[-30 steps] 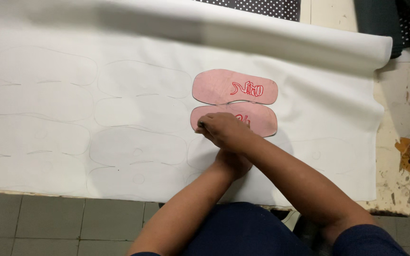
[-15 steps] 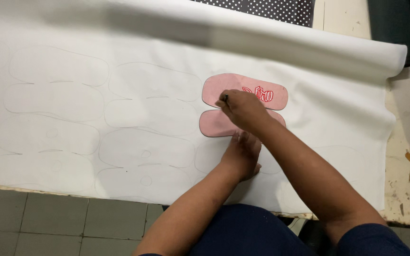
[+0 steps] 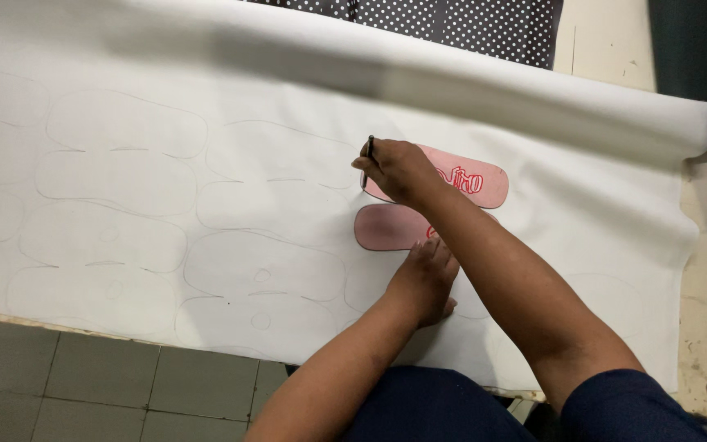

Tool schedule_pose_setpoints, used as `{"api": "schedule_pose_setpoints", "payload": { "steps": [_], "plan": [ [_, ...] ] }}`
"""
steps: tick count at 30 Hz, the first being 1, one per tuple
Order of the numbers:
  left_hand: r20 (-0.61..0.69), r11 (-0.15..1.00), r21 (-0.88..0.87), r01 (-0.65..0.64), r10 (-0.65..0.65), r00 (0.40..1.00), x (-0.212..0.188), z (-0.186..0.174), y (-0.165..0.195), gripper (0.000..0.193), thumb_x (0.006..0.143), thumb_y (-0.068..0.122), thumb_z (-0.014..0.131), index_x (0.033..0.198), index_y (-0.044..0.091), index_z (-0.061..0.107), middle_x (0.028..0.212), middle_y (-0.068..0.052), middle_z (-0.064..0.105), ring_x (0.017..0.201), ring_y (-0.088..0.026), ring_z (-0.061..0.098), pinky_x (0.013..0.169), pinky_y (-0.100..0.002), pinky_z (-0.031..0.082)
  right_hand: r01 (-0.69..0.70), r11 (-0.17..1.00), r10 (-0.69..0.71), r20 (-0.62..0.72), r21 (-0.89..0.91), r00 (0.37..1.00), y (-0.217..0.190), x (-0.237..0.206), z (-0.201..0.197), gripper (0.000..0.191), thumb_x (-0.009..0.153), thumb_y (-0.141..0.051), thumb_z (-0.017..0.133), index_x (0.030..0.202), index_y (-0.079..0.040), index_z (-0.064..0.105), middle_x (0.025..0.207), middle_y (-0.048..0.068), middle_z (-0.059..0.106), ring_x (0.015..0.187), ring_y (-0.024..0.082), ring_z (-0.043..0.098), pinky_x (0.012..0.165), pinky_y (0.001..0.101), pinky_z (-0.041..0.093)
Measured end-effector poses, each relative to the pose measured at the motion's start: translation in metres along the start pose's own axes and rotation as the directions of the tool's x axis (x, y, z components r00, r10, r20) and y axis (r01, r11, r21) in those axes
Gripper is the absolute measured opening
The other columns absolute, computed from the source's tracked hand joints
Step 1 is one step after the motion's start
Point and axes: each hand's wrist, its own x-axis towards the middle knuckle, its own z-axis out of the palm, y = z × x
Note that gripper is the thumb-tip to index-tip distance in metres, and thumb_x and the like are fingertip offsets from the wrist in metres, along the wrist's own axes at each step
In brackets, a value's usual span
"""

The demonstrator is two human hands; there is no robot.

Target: The person places pink insole-shaped templates on a large white fabric and traces their outlines with a pencil. They repeat this process multiple times across the fabric, moving the templates to new positions and drawing additional outlines.

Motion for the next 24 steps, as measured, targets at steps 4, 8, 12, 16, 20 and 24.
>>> {"api": "schedule_pose_setpoints", "payload": {
  "steps": [4,8,12,16,20,24],
  "plan": [
    [0.034,1.000,0.003,0.006,-0.006,0.999,0.000,0.001,-0.001,0.094,0.071,0.032,0.084,0.146,-0.006,0.041,0.156,-0.027,0.032,0.145,-0.042,0.031,0.118,-0.054,0.032,0.087,0.996,-0.083,-0.165,0.017,0.983,0.001,0.010,-0.005,0.022,0.099,-0.026,0.069,0.095,-0.005,0.065,0.082,0.013,0.071,0.076,0.032,0.066,0.069,0.0400,0.052],
    [0.016,1.000,-0.017,0.010,-0.010,1.000,0.000,0.002,-0.003,0.090,0.071,0.032,0.084,0.143,-0.004,0.044,0.159,-0.025,0.030,0.145,-0.043,0.032,0.118,-0.053,0.031,0.075,0.997,-0.072,-0.242,0.001,0.968,0.014,0.016,-0.021,0.019,0.099,-0.022,0.070,0.096,-0.004,0.068,0.083,0.014,0.071,0.074,0.033,0.067,0.068,0.0409,0.053],
    [-0.012,1.000,0.004,-0.003,0.003,1.000,0.000,-0.001,-0.003,0.086,0.071,0.031,0.084,0.142,-0.002,0.048,0.159,-0.024,0.032,0.145,-0.042,0.034,0.117,-0.052,0.032,-0.075,0.997,0.070,-0.228,-0.013,0.971,0.046,-0.002,-0.050,0.021,0.100,-0.025,0.069,0.098,-0.004,0.072,0.084,0.015,0.073,0.073,0.032,0.068,0.068,0.0405,0.054],
    [0.031,0.999,0.047,-0.004,0.003,1.000,0.003,-0.007,-0.004,0.090,0.071,0.034,0.085,0.143,-0.004,0.045,0.159,-0.024,0.032,0.143,-0.040,0.036,0.116,-0.050,0.035,-0.109,0.984,0.067,-0.272,-0.142,0.960,0.087,-0.042,-0.085,0.024,0.104,-0.026,0.069,0.101,-0.003,0.073,0.086,0.015,0.074,0.076,0.031,0.069,0.070,0.0390,0.054],
    [0.037,0.996,0.084,-0.033,0.030,0.999,0.008,-0.011,-0.009,0.091,0.071,0.036,0.085,0.142,-0.003,0.045,0.158,-0.026,0.032,0.142,-0.040,0.037,0.116,-0.048,0.036,-0.364,0.930,0.361,-0.322,0.053,0.875,0.116,-0.098,-0.101,0.027,0.102,-0.029,0.068,0.103,-0.002,0.071,0.082,0.012,0.074,0.073,0.023,0.071,0.067,0.0347,0.054],
    [0.046,0.993,0.107,-0.053,0.048,0.998,0.010,-0.012,-0.013,0.089,0.070,0.036,0.086,0.140,-0.003,0.046,0.159,-0.027,0.031,0.141,-0.040,0.039,0.114,-0.047,0.037,-0.351,0.936,0.334,-0.404,0.034,0.852,0.128,-0.136,-0.095,0.025,0.103,-0.027,0.067,0.105,-0.002,0.071,0.083,0.012,0.074,0.073,0.023,0.070,0.069,0.0341,0.054]
  ]
}}
